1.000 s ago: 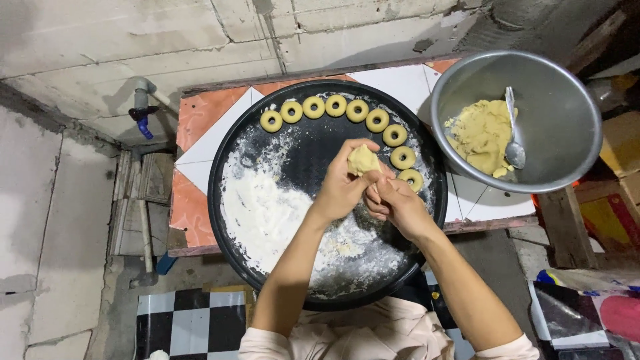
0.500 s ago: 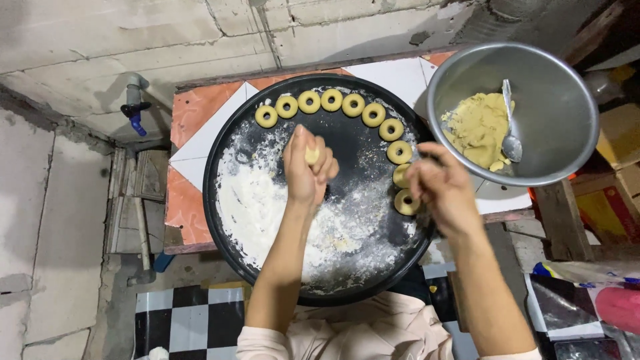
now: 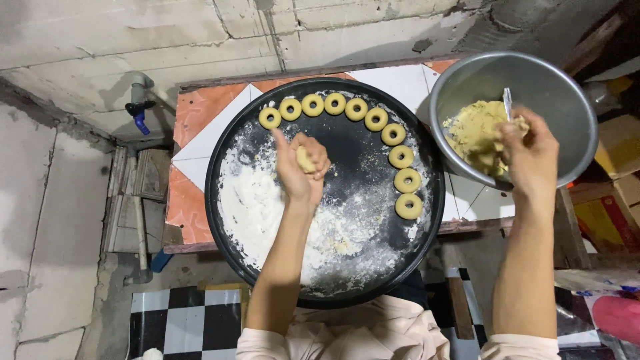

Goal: Rolling dough into small balls and shaping them into rings on a floured tray.

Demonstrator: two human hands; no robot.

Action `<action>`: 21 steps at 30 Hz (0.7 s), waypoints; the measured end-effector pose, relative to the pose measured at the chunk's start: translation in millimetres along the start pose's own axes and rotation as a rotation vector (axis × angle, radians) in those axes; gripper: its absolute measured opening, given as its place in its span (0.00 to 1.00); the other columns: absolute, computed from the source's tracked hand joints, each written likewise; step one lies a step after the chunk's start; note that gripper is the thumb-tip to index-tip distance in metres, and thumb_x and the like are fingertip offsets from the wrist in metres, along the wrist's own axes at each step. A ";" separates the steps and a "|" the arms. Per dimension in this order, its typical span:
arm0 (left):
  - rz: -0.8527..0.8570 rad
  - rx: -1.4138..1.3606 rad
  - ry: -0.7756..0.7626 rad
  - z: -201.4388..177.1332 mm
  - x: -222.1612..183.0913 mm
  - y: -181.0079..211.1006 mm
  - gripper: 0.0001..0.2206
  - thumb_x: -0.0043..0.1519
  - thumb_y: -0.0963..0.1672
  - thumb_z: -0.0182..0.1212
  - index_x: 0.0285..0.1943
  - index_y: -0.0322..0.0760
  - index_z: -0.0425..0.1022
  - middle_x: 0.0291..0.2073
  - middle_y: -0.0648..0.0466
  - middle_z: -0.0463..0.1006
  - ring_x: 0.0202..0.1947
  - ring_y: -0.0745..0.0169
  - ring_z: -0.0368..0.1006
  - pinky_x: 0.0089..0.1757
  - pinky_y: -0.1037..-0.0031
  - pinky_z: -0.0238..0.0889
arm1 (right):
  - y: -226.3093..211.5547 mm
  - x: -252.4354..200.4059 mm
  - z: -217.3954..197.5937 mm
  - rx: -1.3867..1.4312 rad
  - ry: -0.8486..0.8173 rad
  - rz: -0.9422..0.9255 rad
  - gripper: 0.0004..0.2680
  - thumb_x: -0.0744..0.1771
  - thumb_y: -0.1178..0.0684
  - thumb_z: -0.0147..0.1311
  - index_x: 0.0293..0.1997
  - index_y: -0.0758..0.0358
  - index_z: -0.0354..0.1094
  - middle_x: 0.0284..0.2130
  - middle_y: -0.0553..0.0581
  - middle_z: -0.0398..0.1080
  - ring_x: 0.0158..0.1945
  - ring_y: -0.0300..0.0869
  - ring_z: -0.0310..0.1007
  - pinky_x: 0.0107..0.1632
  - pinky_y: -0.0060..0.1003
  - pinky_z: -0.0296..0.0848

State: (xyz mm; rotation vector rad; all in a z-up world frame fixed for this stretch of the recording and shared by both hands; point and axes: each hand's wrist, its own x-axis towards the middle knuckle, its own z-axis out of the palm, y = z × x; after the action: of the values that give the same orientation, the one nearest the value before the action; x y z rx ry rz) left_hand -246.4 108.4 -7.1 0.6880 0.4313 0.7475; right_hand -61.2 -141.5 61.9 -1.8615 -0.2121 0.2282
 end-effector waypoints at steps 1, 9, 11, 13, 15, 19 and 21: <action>0.034 -0.030 0.056 4.2 -3.0 5.5 0.23 0.69 0.54 0.37 0.23 0.41 0.62 0.15 0.58 0.60 0.13 0.72 0.52 0.17 0.80 0.41 | 3.0 5.9 0.6 -0.153 0.024 -0.069 0.13 0.73 0.60 0.47 0.66 0.56 0.56 0.46 0.58 0.60 0.50 0.47 0.59 0.52 0.48 0.64; 0.187 0.018 0.112 4.2 -4.8 12.2 0.26 0.69 0.56 0.36 0.17 0.48 0.48 0.11 0.63 0.44 0.10 0.72 0.38 0.16 0.75 0.30 | 37.0 0.4 41.4 -0.309 0.209 -0.824 0.16 0.67 0.76 0.47 0.60 0.71 0.62 0.53 0.70 0.58 0.59 0.58 0.61 0.59 0.47 0.68; 0.194 0.016 0.019 0.0 -0.1 4.4 0.27 0.71 0.58 0.33 0.17 0.50 0.45 0.08 0.64 0.41 0.05 0.74 0.40 0.11 0.86 0.35 | 47.3 -12.6 72.0 -0.095 -0.013 -0.835 0.08 0.69 0.69 0.56 0.53 0.70 0.72 0.43 0.65 0.69 0.51 0.55 0.68 0.53 0.44 0.67; 0.154 0.012 -0.020 2.6 0.5 3.0 0.26 0.71 0.57 0.33 0.18 0.50 0.47 0.09 0.64 0.43 0.05 0.75 0.42 0.11 0.86 0.36 | 38.9 -39.7 94.9 -0.072 -0.179 -0.754 0.09 0.68 0.66 0.56 0.53 0.66 0.74 0.42 0.62 0.73 0.49 0.53 0.73 0.51 0.43 0.72; 0.117 0.006 -0.057 1.2 1.6 -2.9 0.26 0.72 0.57 0.33 0.19 0.50 0.50 0.10 0.65 0.46 0.06 0.76 0.44 0.12 0.86 0.37 | 30.0 -59.8 117.4 -0.047 -0.345 -0.671 0.09 0.67 0.63 0.56 0.52 0.63 0.75 0.40 0.60 0.76 0.47 0.51 0.77 0.49 0.41 0.76; 0.107 0.166 -0.196 0.1 -0.8 -22.3 0.13 0.75 0.49 0.32 0.59 0.41 0.57 0.47 0.49 0.68 0.43 0.63 0.66 0.41 0.77 0.61 | 18.1 -71.0 157.0 -0.094 -0.562 -0.802 0.19 0.67 0.56 0.59 0.66 0.62 0.65 0.55 0.65 0.68 0.58 0.61 0.69 0.59 0.54 0.69; 0.113 0.220 -0.254 4.2 -4.6 -18.1 0.20 0.76 0.52 0.31 0.68 0.37 0.55 0.61 0.41 0.67 0.65 0.52 0.63 0.58 0.66 0.61 | 26.4 -63.9 176.2 -0.171 -0.568 -0.864 0.22 0.66 0.55 0.61 0.68 0.64 0.62 0.57 0.70 0.66 0.58 0.67 0.67 0.59 0.58 0.68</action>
State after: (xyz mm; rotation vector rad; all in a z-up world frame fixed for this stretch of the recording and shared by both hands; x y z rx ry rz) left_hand -238.6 93.6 -16.4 1.0071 0.2453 0.7133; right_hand -168.3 -3.9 -11.7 -1.6639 -1.4169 0.1280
